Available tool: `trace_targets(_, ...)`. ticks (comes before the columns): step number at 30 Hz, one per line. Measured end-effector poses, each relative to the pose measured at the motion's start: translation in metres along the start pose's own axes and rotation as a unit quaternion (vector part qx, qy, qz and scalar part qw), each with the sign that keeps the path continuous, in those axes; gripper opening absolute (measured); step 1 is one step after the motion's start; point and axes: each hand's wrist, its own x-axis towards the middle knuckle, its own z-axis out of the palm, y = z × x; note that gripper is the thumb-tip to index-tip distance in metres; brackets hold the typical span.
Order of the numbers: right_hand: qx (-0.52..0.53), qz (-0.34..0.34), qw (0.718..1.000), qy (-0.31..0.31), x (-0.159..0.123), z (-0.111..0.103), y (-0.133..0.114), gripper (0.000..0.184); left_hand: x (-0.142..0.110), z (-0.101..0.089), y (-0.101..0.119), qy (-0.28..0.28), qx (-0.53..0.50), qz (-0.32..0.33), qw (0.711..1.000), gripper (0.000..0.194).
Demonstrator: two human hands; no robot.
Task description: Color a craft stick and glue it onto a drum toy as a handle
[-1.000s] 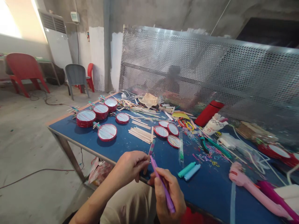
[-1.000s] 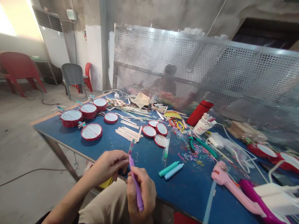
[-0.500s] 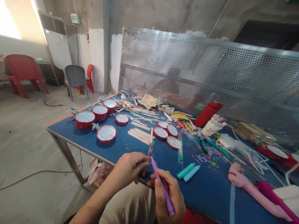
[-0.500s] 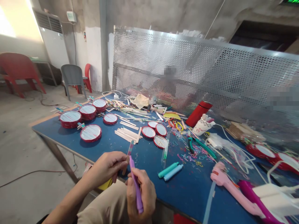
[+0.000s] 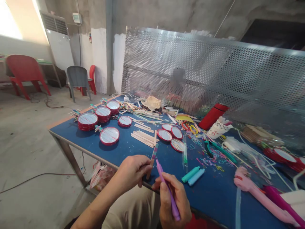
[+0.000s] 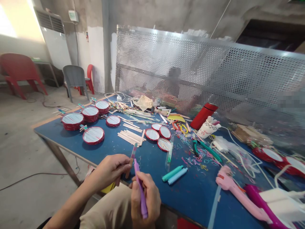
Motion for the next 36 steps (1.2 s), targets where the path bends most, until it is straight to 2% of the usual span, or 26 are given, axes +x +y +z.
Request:
trace_targets(10, -0.007, -0.009, 1.0, -0.012, 0.0014, -0.0016, -0.0019, 0.018, -0.0005, 0.0, -0.0006, 0.005, 0.008, 0.0, 1.0, 0.025)
trace_targets(22, -0.006, 0.01, 1.0, -0.002, 0.0005, 0.0002, -0.0025, 0.017, -0.0005, 0.0001, 0.0015, 0.013, 0.015, 0.0, 1.0, 0.025)
trace_targets(29, 0.023, 0.036, 0.997, 0.057, 0.0029, 0.006, -0.0088, 0.016, -0.0018, -0.0003, 0.0023, 0.009, 0.018, -0.005, 1.0, 0.028)
trace_targets(36, -0.026, -0.014, 0.999, -0.013, 0.0025, -0.0008, -0.0011, 0.02, -0.0012, 0.0014, 0.0001, 0.011, 0.009, -0.006, 1.0, 0.025)
